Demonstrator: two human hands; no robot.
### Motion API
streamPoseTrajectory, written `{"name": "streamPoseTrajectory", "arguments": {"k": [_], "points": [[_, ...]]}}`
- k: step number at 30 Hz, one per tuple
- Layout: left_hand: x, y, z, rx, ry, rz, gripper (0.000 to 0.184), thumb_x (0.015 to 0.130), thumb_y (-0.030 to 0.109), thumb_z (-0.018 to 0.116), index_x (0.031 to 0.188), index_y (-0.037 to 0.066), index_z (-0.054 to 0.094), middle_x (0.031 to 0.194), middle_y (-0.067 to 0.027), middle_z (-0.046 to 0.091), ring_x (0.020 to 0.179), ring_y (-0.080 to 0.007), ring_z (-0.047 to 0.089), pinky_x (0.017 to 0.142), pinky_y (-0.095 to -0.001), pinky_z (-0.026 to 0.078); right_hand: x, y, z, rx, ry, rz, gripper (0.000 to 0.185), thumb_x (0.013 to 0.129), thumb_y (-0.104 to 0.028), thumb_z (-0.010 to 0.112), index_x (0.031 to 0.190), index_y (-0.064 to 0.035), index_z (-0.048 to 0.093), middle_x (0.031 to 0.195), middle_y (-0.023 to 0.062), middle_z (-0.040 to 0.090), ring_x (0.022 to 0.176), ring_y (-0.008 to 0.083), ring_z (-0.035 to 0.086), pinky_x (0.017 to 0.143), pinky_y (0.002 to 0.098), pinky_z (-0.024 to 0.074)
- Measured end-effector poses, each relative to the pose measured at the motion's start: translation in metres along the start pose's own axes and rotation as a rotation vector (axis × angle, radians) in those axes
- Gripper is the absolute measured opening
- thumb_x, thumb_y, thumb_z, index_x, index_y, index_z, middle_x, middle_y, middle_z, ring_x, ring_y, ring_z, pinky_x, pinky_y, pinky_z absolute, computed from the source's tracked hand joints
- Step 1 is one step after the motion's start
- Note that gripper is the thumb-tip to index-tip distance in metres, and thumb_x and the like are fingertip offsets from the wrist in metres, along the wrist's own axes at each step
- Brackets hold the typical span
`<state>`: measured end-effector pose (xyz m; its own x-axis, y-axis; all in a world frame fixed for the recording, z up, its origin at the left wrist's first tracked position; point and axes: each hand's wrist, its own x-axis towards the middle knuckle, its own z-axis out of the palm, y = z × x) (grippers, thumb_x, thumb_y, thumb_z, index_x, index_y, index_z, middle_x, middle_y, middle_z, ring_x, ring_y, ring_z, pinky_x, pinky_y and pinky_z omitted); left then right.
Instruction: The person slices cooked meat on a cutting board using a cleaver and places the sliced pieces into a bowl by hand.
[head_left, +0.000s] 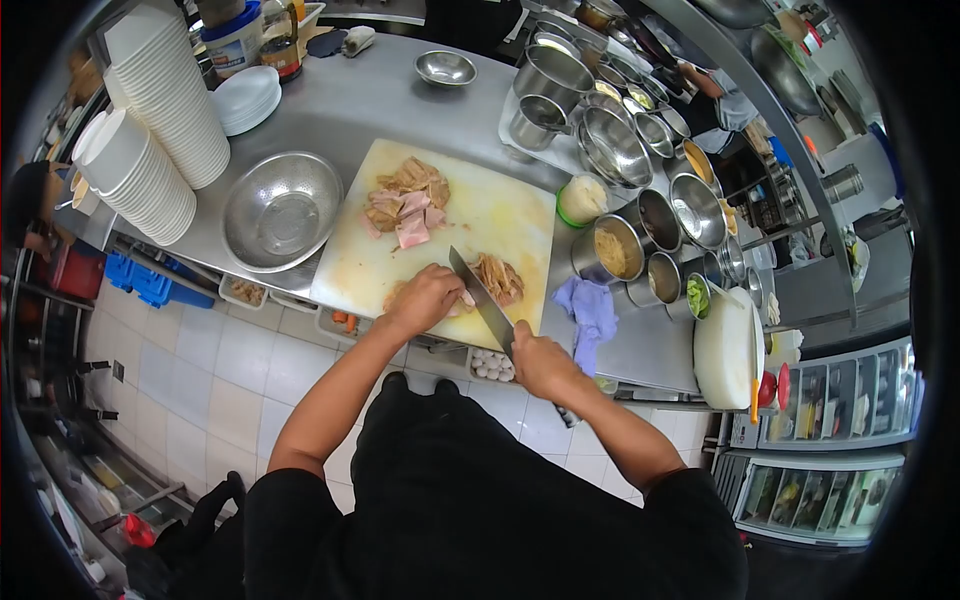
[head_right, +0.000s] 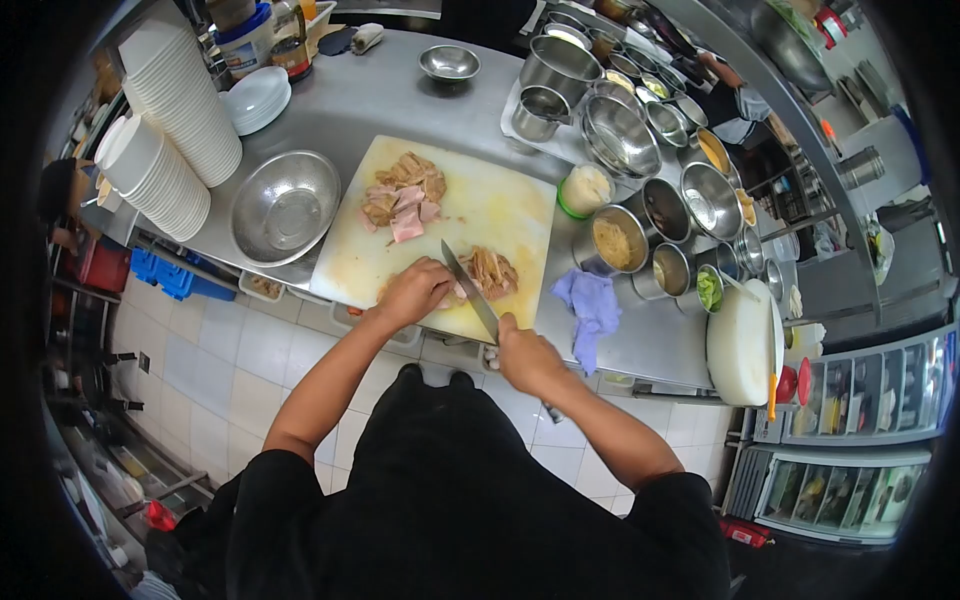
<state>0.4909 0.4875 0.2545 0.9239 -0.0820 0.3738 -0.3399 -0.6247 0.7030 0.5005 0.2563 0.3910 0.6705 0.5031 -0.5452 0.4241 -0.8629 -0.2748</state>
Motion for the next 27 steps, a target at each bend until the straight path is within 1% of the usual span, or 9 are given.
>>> {"name": "streamPoseTrajectory", "arguments": {"k": [5,11,14,16,17,19,20,22,27], "points": [[0.0,0.004,-0.002,-0.026,0.013,-0.057,0.006,0.086,0.005,0.065,0.087,0.002,0.069,0.087,-0.0137,0.067,0.091,-0.0341,0.062,0.082,-0.0422,0.051,-0.019,-0.009,-0.026,0.049,-0.002,0.054,0.026,0.101,-0.016,0.046,0.115,0.0061,0.044,0.095,0.0403,0.065,0.093,0.0567,0.064,0.087,0.0601,0.0489],[0.002,0.003,-0.001,-0.002,0.02,-0.033,0.007,0.086,0.006,0.065,0.086,0.001,0.069,0.088,-0.0139,0.067,0.09,-0.0345,0.061,0.081,-0.043,0.051,-0.014,-0.014,-0.019,0.042,-0.104,0.041,0.025,0.094,-0.007,0.046,0.115,0.0062,0.044,0.096,0.0406,0.065,0.096,0.0563,0.064,0.088,0.0591,0.0491],[0.0,0.0,0.0,0.026,0.008,-0.018,0.008,0.087,0.006,0.064,0.089,0.001,0.07,0.088,-0.0142,0.067,0.09,-0.0351,0.061,0.081,-0.0436,0.051,0.0,-0.012,0.006,0.006,-0.007,0.03,0.026,0.09,-0.002,0.047,0.114,0.006,0.044,0.096,0.0398,0.065,0.097,0.0561,0.064,0.09,0.0586,0.0491],[-0.001,-0.001,0.002,0.013,0.013,-0.029,0.009,0.087,0.005,0.064,0.091,0.002,0.071,0.089,-0.0143,0.068,0.09,-0.0354,0.061,0.081,-0.0435,0.051,0.0,-0.006,0.01,0.042,0.013,0.059,0.023,0.095,-0.008,0.047,0.114,0.0048,0.044,0.095,0.0391,0.065,0.095,0.056,0.064,0.088,0.0595,0.0485],[0.001,-0.002,0.001,0.019,0.019,-0.02,0.009,0.087,0.005,0.064,0.091,0.002,0.071,0.089,-0.0143,0.068,0.09,-0.0354,0.061,0.081,-0.0435,0.051,-0.002,-0.003,0.005,0.04,0.024,0.056,0.023,0.095,-0.008,0.047,0.114,0.0048,0.044,0.095,0.0391,0.065,0.095,0.056,0.064,0.088,0.0595,0.0485],[0.0,-0.002,-0.002,-0.024,0.016,-0.052,0.009,0.085,0.007,0.069,0.091,0.001,0.071,0.088,-0.0131,0.068,0.092,-0.0335,0.064,0.083,-0.0417,0.052,-0.007,0.003,-0.007,0.122,0.025,-0.006,0.025,0.101,-0.017,0.046,0.115,0.0036,0.044,0.094,0.0389,0.065,0.093,0.0557,0.064,0.086,0.0606,0.0474],[0.0,-0.004,-0.004,-0.021,0.018,-0.053,0.009,0.085,0.007,0.069,0.091,0.001,0.071,0.088,-0.0131,0.068,0.092,-0.0335,0.064,0.083,-0.0417,0.052,-0.01,0.002,-0.011,0.121,0.026,-0.01,0.025,0.101,-0.017,0.046,0.115,0.0036,0.044,0.094,0.0389,0.065,0.093,0.0557,0.064,0.086,0.0606,0.0474],[0.004,0.002,-0.016,-0.085,-0.096,-0.17,0.011,0.085,0.005,0.064,0.092,0.001,0.071,0.089,-0.0151,0.067,0.094,-0.0355,0.062,0.084,-0.0427,0.052,-0.019,-0.005,-0.019,0.128,0.029,0.077,0.029,0.104,-0.024,0.044,0.117,0.0027,0.044,0.093,0.0391,0.065,0.092,0.0556,0.063,0.085,0.0611,0.0467],[0.01,-0.007,-0.021,0.021,-0.102,-0.045,0.01,0.085,0.006,0.065,0.091,0.001,0.071,0.09,-0.0148,0.067,0.094,-0.0351,0.062,0.085,-0.0428,0.052,-0.023,-0.009,-0.022,0.092,-0.009,0.054,0.029,0.104,-0.021,0.042,0.118,0.0041,0.044,0.093,0.0385,0.065,0.092,0.0553,0.064,0.086,0.0602,0.0477]]}}
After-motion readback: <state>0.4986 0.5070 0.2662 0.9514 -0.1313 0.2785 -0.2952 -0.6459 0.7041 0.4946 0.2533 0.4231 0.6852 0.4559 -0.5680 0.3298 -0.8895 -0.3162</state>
